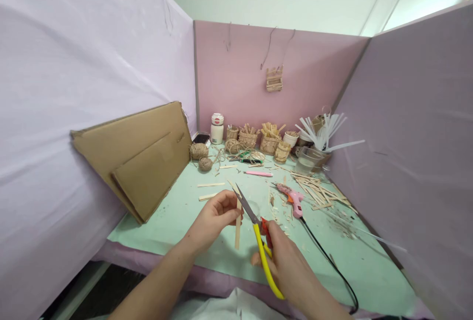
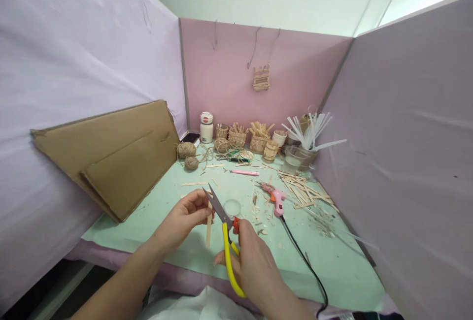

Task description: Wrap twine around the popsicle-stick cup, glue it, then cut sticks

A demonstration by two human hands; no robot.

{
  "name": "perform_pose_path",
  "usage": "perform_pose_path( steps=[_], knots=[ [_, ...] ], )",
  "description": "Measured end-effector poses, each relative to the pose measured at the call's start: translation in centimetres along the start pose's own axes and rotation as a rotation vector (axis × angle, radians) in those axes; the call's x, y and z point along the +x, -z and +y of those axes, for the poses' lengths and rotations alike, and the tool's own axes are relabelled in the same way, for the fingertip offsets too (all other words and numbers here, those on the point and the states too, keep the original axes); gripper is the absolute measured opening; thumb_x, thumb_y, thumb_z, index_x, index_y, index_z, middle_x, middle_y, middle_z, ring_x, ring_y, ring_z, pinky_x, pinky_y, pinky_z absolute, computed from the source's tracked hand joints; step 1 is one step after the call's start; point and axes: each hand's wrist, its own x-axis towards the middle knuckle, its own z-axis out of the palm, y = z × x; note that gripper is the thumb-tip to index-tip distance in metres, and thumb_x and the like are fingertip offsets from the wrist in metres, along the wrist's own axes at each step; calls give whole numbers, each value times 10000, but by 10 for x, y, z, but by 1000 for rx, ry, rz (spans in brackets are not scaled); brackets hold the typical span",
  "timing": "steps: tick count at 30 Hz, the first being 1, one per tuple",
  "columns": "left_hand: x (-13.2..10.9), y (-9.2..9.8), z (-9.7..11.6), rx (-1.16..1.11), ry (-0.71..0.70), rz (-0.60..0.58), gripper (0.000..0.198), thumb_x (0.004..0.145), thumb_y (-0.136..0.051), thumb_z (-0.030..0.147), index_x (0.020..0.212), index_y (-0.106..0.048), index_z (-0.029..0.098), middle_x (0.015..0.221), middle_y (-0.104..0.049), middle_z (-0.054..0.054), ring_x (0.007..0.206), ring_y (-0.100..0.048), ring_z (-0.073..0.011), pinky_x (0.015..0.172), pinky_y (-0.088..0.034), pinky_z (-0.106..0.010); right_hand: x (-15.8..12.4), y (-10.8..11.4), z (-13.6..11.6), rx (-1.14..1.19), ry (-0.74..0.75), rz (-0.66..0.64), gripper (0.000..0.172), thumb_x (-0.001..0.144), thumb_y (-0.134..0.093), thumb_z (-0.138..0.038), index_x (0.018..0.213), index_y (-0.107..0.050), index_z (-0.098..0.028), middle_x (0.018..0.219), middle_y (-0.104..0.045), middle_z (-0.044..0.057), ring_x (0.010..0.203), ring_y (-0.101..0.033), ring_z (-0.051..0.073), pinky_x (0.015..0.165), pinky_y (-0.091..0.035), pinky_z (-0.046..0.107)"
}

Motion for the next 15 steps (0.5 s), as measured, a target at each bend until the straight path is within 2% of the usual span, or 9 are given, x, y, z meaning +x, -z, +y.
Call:
perform_pose_path(
  steps=[4,8,15],
  knots=[
    [-1,-1,1,-3,7,-5,145,752,-637,279,819,-545,190,812,-603,-15,763,-557,-135,697,-483,-263,-1,-1,0,25,5,7,192,737,-495,-212,877,-367,-237,756,-644,-10,675,-553,167,596,-329,249],
    [0,-3,-1,-19,8,-12,147,744,-640,280,822,-550,192,792,-593,-6,740,-553,-128,692,-480,-264,-2,-1,0,68,-2,-18,172,744,-452,-175,870,-355,-239,707,-662,-24,637,-545,157,592,-328,247],
    [0,-4,-6,-33,14,-13,145,746,-635,260,843,-549,194,793,-586,1,734,-552,-123,684,-481,-259,-2,-2,3,17,-3,18,152,738,-493,-229,795,-353,-241,720,-605,-26,593,-495,143,556,-307,238]
  ],
)
